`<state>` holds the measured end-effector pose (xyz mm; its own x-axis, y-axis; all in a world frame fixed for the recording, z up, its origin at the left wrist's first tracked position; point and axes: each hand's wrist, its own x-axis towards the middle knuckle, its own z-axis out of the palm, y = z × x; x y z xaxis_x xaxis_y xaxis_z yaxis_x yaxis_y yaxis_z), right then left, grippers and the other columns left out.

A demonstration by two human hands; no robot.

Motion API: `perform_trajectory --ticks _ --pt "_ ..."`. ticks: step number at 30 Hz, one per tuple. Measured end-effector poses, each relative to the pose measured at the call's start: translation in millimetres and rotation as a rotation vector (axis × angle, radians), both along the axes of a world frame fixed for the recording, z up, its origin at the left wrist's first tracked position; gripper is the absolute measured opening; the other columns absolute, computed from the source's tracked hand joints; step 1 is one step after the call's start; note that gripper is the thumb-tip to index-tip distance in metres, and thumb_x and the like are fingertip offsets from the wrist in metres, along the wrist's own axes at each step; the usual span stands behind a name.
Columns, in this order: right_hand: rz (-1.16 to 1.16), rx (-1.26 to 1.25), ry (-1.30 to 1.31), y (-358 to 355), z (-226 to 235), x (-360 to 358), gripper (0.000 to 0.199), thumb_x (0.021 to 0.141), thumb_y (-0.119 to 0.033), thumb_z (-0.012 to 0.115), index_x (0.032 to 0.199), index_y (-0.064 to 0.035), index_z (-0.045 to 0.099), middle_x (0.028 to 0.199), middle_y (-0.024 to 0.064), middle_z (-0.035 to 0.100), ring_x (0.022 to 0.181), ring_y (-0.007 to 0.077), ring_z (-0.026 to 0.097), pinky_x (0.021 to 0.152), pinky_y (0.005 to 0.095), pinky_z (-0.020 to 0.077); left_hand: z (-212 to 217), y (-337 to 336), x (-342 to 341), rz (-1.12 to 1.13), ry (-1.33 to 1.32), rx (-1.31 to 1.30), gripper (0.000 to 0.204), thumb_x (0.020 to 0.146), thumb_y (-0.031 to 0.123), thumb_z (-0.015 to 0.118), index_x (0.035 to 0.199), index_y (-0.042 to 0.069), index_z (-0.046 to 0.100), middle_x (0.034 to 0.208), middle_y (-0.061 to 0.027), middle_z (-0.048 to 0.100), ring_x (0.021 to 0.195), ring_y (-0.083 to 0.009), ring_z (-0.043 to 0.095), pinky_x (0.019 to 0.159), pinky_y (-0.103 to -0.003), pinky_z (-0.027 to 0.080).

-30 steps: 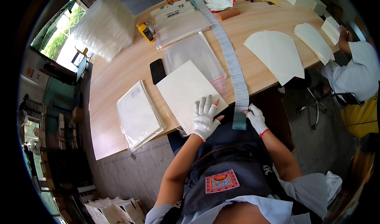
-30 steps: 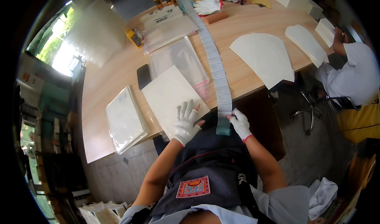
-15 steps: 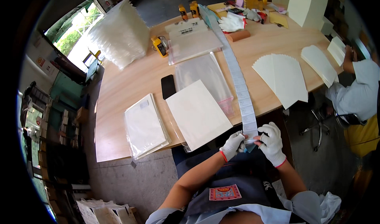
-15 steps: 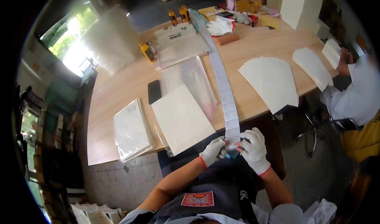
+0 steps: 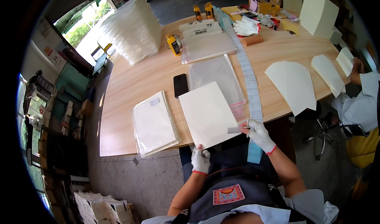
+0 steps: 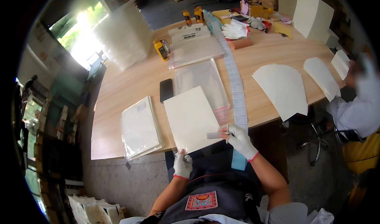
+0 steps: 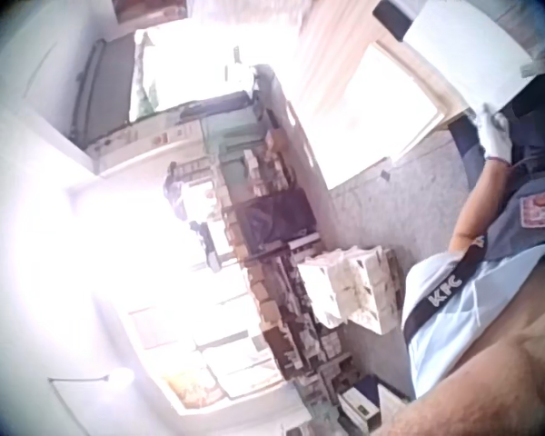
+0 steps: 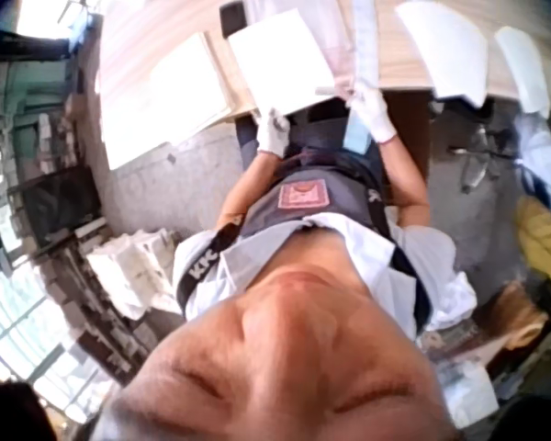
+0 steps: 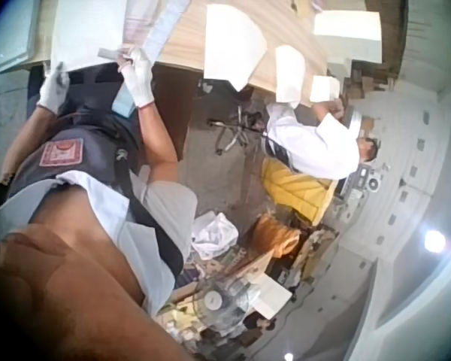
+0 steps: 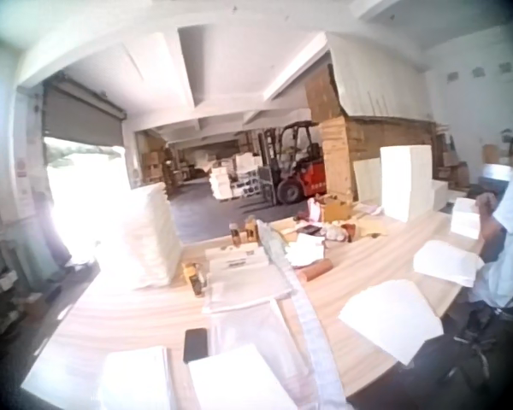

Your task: The person repeatedly picks up white rectangular sheets and inserts them into clear plastic sleeves. They smooth the sleeves to remove air bubbles and stack the packaged items on the table.

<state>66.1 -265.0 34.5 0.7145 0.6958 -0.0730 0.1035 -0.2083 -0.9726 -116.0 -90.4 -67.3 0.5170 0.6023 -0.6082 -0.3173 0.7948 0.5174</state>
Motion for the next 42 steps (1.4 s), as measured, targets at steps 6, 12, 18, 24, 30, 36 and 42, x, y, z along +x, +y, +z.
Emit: perform_trajectory --ticks 6,12,18,24,30,36,42 --pt "0.075 -0.039 0.17 84.3 -29.4 42.0 0.014 0.081 -0.017 0.063 0.087 -0.0041 0.065 0.072 -0.0009 0.057 0.067 0.0069 0.051 0.062 0.0221 0.0407 21.2 -11.7 -75.4 -0.307 0.088 0.082 0.016 0.09 0.019 0.053 0.098 0.005 0.052 0.085 -0.0071 0.061 0.072 -0.0194 0.064 0.062 -0.031 0.056" --pt "-0.054 -0.239 -0.294 141.7 -47.0 71.1 0.017 0.075 -0.023 0.066 0.085 -0.0086 0.065 0.08 0.0073 0.063 0.078 0.0222 0.059 0.07 0.0333 0.0455 22.9 -24.0 -86.3 -0.342 0.073 0.15 0.02 0.09 0.022 0.054 0.096 0.004 0.052 0.085 -0.0076 0.061 0.074 -0.0193 0.065 0.065 -0.031 0.056" --pt "-0.227 -0.298 -0.735 150.9 -61.0 59.9 0.022 0.072 -0.021 0.069 0.087 -0.0082 0.061 0.088 0.0097 0.06 0.081 0.025 0.058 0.07 0.0349 0.0443 22.4 -22.3 -88.0 -0.389 0.039 0.152 0.022 0.089 0.023 0.055 0.099 0.003 0.052 0.087 -0.009 0.062 0.074 -0.0191 0.065 0.065 -0.031 0.055" --pt "-0.236 -0.096 -0.601 98.3 -36.4 44.6 0.022 0.074 -0.02 0.068 0.087 -0.0064 0.057 0.081 0.0103 0.061 0.076 0.0281 0.059 0.067 0.0395 0.0441 42.0 -20.4 -82.5 -0.388 0.039 0.249 0.032 0.091 0.023 0.053 0.113 0.001 0.048 0.09 -0.0094 0.062 0.07 -0.0163 0.063 0.063 -0.028 0.054" --pt "0.227 -0.831 -0.474 2.3 -12.6 -7.4 0.035 0.077 -0.045 0.062 0.081 -0.0102 0.059 0.068 0.0083 0.062 0.066 0.0239 0.062 0.057 0.0369 0.0461 64.2 -6.6 -79.4 -0.401 0.086 0.546 0.037 0.092 0.02 0.05 0.122 -0.002 0.046 0.095 -0.0068 0.061 0.075 -0.0124 0.06 0.067 -0.024 0.05" --pt "0.316 -0.202 0.391 30.9 -69.5 -37.6 0.011 0.086 -0.014 0.059 0.088 -0.0031 0.058 0.059 0.0006 0.053 0.049 0.0078 0.048 0.046 0.0221 0.0378 85.4 32.6 -87.8 -0.365 0.294 0.941 0.027 0.09 0.013 0.052 0.111 -0.004 0.056 0.095 -0.0079 0.062 0.085 -0.0097 0.054 0.075 -0.025 0.044" --pt "0.408 0.034 0.145 192.9 -65.4 -42.7 0.025 0.084 -0.02 0.062 0.069 -0.0046 0.05 0.055 0.0011 0.05 0.05 0.0066 0.046 0.044 0.0247 0.0356 100.8 130.9 -115.7 0.257 0.498 1.206 0.025 0.094 0.015 0.044 0.104 -0.003 0.058 0.085 -0.0003 0.057 0.078 -0.0073 0.05 0.068 -0.02 0.041"
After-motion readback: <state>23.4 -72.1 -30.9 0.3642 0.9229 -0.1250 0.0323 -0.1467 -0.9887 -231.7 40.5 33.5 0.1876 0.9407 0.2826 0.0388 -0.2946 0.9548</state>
